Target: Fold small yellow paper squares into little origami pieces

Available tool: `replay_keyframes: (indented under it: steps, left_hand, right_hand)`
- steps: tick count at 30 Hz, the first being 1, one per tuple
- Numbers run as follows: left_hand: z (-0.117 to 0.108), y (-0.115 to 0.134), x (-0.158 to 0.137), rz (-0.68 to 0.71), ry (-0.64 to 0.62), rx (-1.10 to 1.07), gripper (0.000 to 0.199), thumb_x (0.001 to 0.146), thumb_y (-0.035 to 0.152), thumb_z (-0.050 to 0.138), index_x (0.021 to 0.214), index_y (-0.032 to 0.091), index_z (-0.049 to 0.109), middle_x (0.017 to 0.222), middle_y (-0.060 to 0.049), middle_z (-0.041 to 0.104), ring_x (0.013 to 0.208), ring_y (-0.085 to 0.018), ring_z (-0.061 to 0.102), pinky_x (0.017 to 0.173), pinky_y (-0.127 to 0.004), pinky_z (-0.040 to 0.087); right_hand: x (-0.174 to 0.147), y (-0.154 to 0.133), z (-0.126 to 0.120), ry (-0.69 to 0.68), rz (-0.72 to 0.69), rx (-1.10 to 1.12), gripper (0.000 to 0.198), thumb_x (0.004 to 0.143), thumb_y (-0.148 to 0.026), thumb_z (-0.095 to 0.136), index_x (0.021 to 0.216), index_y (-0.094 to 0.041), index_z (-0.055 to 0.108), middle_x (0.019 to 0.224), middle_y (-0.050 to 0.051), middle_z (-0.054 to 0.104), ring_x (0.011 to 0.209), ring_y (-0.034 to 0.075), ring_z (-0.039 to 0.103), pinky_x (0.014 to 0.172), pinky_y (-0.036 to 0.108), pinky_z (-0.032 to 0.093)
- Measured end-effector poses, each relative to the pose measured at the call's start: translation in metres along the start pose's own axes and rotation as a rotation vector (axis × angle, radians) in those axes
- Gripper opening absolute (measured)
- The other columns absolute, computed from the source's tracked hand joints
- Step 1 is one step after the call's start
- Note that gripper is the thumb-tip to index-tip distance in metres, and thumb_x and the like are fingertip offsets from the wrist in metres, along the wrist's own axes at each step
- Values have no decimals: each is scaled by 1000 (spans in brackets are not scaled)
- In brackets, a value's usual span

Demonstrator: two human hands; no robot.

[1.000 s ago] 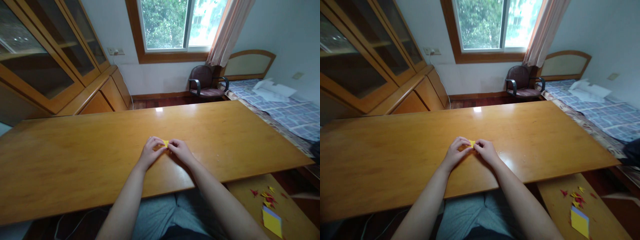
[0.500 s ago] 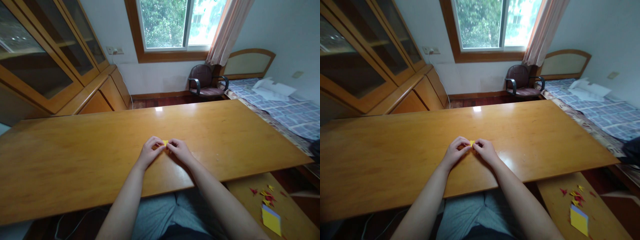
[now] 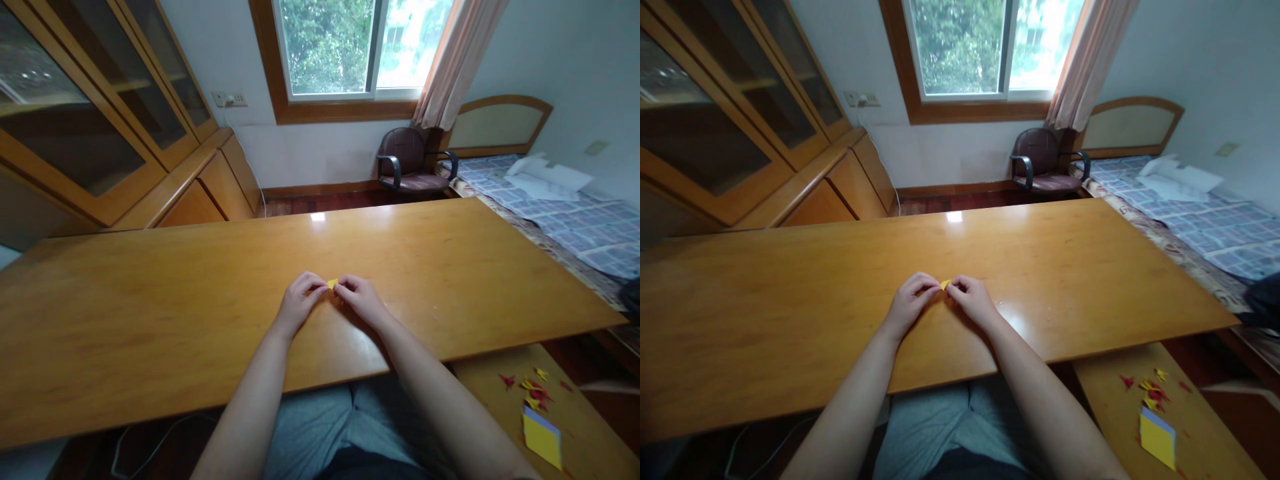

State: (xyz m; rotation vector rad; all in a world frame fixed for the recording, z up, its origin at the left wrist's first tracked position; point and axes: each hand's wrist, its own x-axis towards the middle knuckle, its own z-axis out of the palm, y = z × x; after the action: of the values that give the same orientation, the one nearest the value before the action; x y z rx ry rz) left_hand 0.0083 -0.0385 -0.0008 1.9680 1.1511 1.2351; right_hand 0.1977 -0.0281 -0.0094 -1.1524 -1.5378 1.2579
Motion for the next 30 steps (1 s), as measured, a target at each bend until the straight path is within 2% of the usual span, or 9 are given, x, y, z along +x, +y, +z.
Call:
replay_keyframes:
  steps: [7,12,17,22,26,30]
  left_hand:
    - [1,2,-1,98,26,109,13,95,26,59,94,22,71,90,-4,67,88,-17,63,82,-31,51]
    - [1,3,-1,80,108,138,11,94,25,60,92,21,70,89,-3,66,87,-16,63,79,-29,51]
    - [0,3,-1,59,126,136,12,94,28,61,89,20,69,88,-4,66,85,-16,63,78,-29,51]
    - [0,2,-1,48,142,141,14,94,30,60,89,21,69,87,-3,65,84,-16,62,76,-29,51]
    - [1,2,-2,75,138,182,13,95,28,60,89,20,68,87,-3,65,83,-16,62,76,-28,50]
    - [2,2,-2,110,109,231,13,95,27,58,91,20,68,88,-4,65,84,-16,62,78,-28,50]
  right_hand:
    - [1,0,-1,-11,5,43,25,86,-39,63,77,-16,69,70,1,67,63,13,56,61,24,41]
    - [0,0,-1,-16,6,49,26,85,-40,64,79,-15,69,73,2,69,67,14,59,64,25,43]
    - [0,2,0,-10,-2,32,26,86,-41,63,81,-16,69,74,2,69,65,13,58,62,25,43]
    - [-1,3,2,24,4,35,25,85,-42,65,92,-18,66,77,1,68,64,13,59,60,24,46]
    - [0,6,3,15,-18,103,31,85,-41,66,106,-20,60,87,2,69,69,13,62,63,24,49]
    - [0,8,5,-8,-17,188,33,84,-40,68,108,-21,56,89,2,67,74,14,65,63,24,50]
